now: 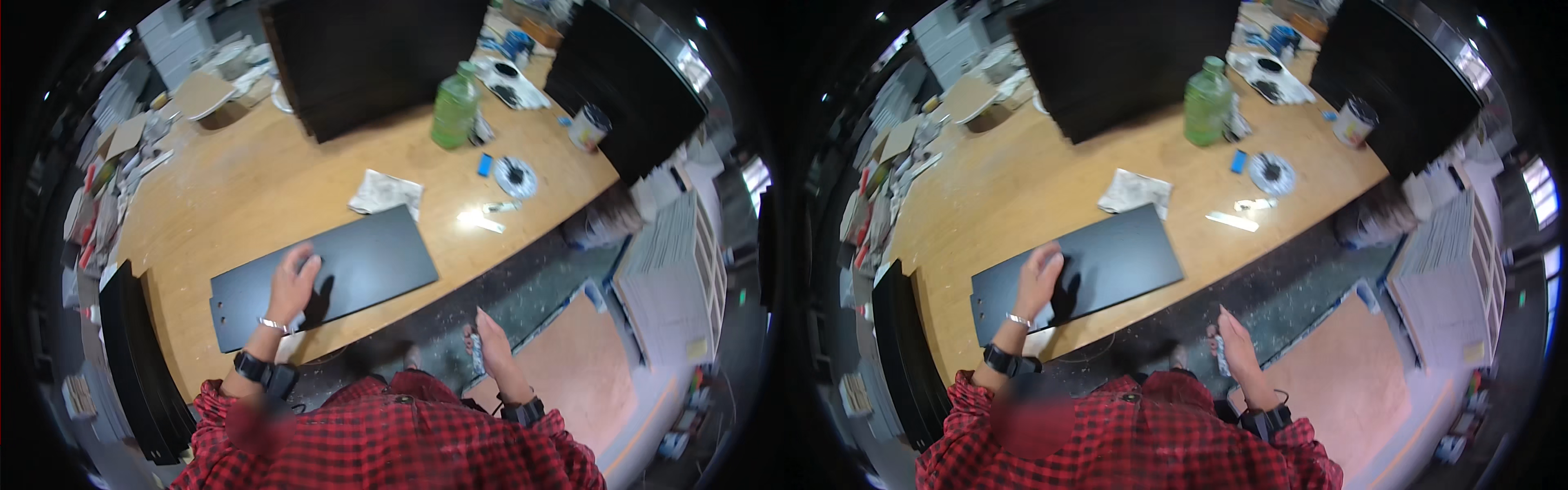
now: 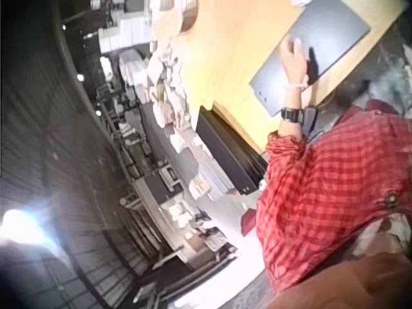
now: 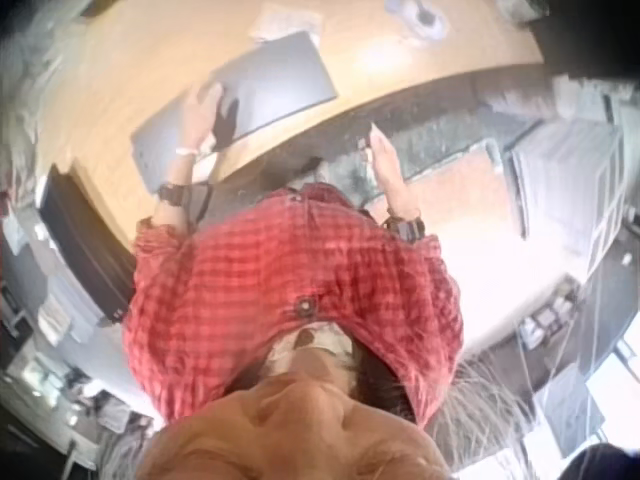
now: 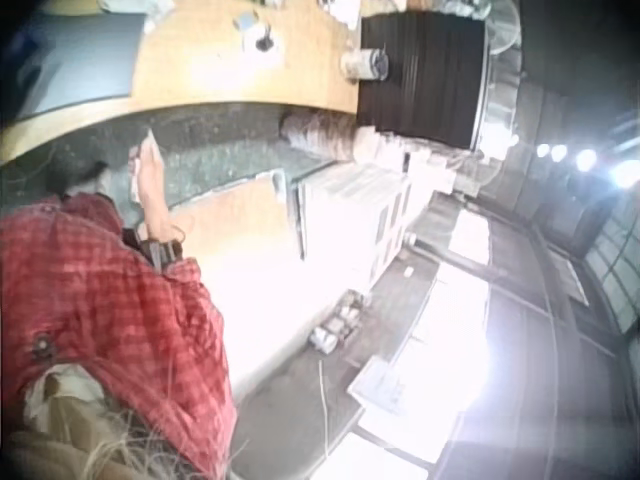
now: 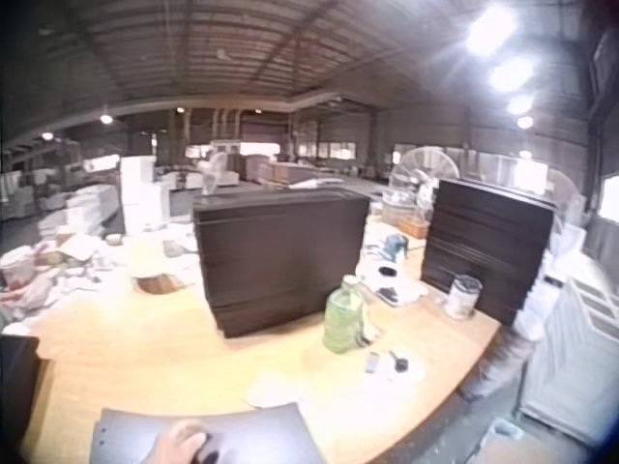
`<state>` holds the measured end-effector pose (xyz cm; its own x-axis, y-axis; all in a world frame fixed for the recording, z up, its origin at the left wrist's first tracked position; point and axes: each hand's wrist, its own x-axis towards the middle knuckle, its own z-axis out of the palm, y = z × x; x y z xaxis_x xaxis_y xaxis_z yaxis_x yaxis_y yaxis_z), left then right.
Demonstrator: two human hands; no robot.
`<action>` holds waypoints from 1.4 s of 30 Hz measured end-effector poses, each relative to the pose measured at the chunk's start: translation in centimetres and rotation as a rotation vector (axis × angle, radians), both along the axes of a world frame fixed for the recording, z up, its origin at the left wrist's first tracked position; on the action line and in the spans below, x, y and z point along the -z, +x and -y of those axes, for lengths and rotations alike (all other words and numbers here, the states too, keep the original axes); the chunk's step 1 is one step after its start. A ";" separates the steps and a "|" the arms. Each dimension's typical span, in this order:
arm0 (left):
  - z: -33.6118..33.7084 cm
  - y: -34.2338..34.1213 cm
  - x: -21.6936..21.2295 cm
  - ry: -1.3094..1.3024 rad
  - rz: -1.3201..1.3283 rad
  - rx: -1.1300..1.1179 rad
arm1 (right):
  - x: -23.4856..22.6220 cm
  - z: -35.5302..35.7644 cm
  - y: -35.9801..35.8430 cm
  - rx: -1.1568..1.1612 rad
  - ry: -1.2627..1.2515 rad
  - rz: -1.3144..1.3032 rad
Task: The recorder uses a hand scraper to clean the edges of black furniture panels and then wipes the surfaces with a rag to finish them.
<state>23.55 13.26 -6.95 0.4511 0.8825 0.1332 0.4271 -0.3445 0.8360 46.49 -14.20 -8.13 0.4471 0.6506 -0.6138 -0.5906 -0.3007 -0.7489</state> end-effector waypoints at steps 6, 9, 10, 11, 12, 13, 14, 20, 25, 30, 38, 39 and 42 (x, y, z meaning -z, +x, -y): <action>0.0 4.8 2.8 0.381 -0.627 0.033 | 0.7 0.9 0.9 0.047 0.239 -0.384; 3.0 4.8 2.0 0.378 -0.692 0.036 | 1.4 1.6 0.5 0.017 0.170 -0.189; 3.4 4.8 2.1 0.389 -0.689 0.021 | 1.2 1.4 0.4 -0.039 0.102 -0.045; 3.8 4.8 2.2 0.401 -0.686 0.006 | 0.6 1.3 0.3 -0.095 0.033 0.099; 4.0 4.6 2.3 0.412 -0.682 -0.008 | 0.4 1.2 0.1 -0.153 -0.036 0.241; 4.1 4.7 2.3 0.406 -0.678 -0.007 | 0.8 1.3 -0.2 -0.115 -0.062 0.317; 4.2 4.7 2.3 0.400 -0.674 -0.005 | 0.9 1.3 -0.5 -0.096 -0.054 0.408; 3.9 4.9 2.3 0.401 -0.658 0.022 | 1.4 -0.5 -1.2 -0.153 -0.016 0.949; 3.8 4.8 2.2 0.399 -0.645 0.038 | 1.7 -1.5 -1.4 -0.224 -0.064 1.065; 3.7 4.7 2.3 0.405 -0.641 0.033 | 1.2 -1.9 -1.6 -0.231 -0.090 1.097; 3.7 4.7 2.2 0.401 -0.633 0.035 | 2.9 -0.7 -1.2 -0.270 -0.276 1.150; 3.7 4.7 2.2 0.400 -0.631 0.032 | 2.6 -0.6 -1.1 -0.252 -0.263 1.174; 3.7 4.6 2.4 0.421 -0.638 0.019 | 0.5 -1.3 -0.7 -0.256 -0.236 1.212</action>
